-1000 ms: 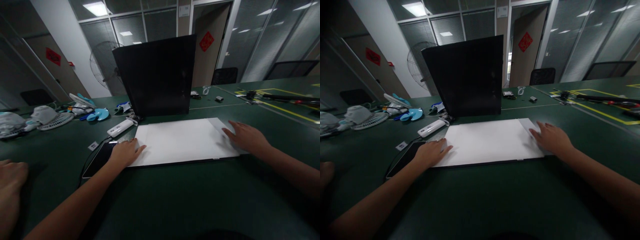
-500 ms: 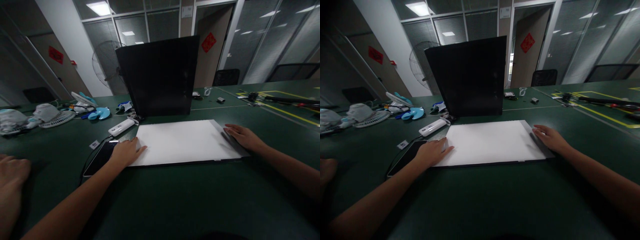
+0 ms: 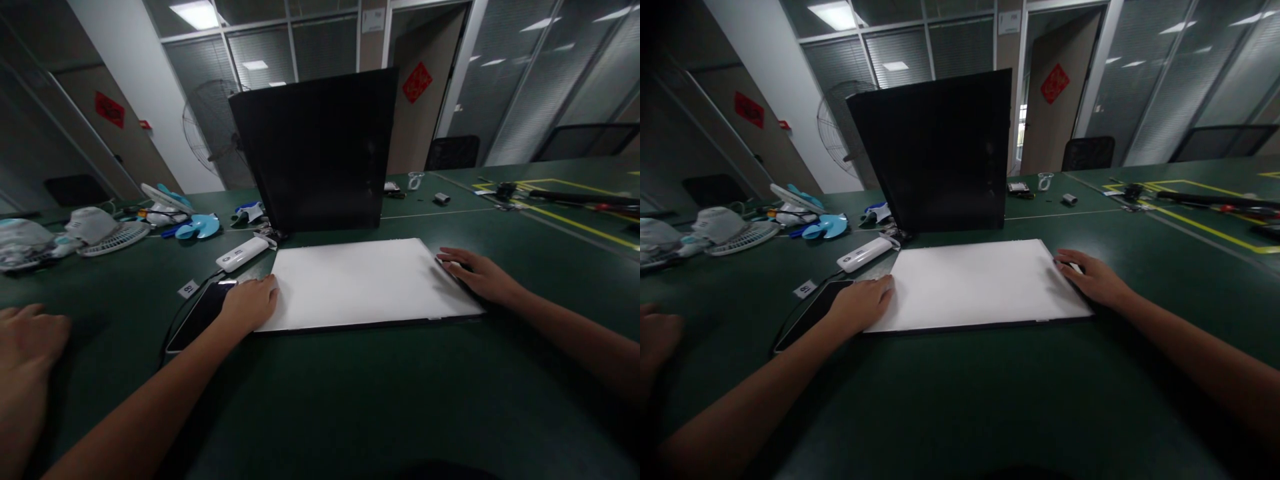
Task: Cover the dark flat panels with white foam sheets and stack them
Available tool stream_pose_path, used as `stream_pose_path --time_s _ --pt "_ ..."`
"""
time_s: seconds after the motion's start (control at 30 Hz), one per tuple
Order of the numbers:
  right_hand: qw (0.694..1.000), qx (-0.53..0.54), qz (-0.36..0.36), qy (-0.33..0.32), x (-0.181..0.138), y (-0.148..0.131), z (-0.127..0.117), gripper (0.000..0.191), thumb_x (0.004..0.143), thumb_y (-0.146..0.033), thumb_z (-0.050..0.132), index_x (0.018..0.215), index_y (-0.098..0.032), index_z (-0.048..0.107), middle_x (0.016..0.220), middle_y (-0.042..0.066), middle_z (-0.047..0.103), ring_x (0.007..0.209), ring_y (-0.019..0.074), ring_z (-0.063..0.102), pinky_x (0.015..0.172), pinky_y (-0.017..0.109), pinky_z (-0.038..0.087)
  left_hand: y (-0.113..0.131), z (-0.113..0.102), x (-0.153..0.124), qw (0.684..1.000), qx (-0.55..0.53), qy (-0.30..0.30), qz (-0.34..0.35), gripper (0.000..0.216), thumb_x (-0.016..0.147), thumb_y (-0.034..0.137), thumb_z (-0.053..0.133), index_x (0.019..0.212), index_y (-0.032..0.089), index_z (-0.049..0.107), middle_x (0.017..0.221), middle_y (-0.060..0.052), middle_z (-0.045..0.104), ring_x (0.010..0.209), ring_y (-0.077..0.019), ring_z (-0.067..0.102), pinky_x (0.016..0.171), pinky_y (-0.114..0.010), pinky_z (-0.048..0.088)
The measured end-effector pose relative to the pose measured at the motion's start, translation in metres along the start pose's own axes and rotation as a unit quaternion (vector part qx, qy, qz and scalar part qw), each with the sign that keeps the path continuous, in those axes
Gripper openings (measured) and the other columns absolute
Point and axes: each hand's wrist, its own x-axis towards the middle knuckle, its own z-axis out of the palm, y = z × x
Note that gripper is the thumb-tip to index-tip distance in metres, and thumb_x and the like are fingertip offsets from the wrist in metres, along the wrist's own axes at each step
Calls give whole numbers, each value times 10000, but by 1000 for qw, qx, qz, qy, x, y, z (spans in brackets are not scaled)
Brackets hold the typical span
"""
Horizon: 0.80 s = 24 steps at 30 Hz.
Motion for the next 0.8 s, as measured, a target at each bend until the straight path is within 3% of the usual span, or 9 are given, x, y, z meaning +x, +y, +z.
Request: stream_pose_path --time_s 0.3,0.43,0.57,0.8 --pt "996 -58 -68 1 0 2 2 593 982 -650 482 1429 -289 631 1522 65 582 1360 302 587 1181 585 449 -2 7 3 1000 15 8 8 537 1045 264 290 1492 122 554 1266 -228 731 1128 -369 727 899 -496 582" --pt "996 -67 -60 9 -1 2 6 626 984 -671 474 1448 -275 619 1510 61 594 1323 310 613 1152 580 479 -4 9 4 1000 19 1 10 561 1037 228 283 1536 109 510 1321 -229 712 1173 -370 712 931 -509 580" --pt "995 -93 -44 17 -4 -7 7 657 981 -681 473 1466 -261 615 1468 81 627 1134 315 703 1000 549 581 -3 7 3 1000 10 7 9 565 1073 305 251 1534 122 523 1337 -222 707 1181 -379 709 946 -529 576" --pt "992 -115 -51 -25 -8 -17 4 712 992 -692 435 1514 -232 585 1412 135 659 998 306 737 880 507 620 -1 6 2 1000 1 8 15 551 1084 404 294 1542 197 521 1432 -175 668 1241 -383 680 980 -548 568"
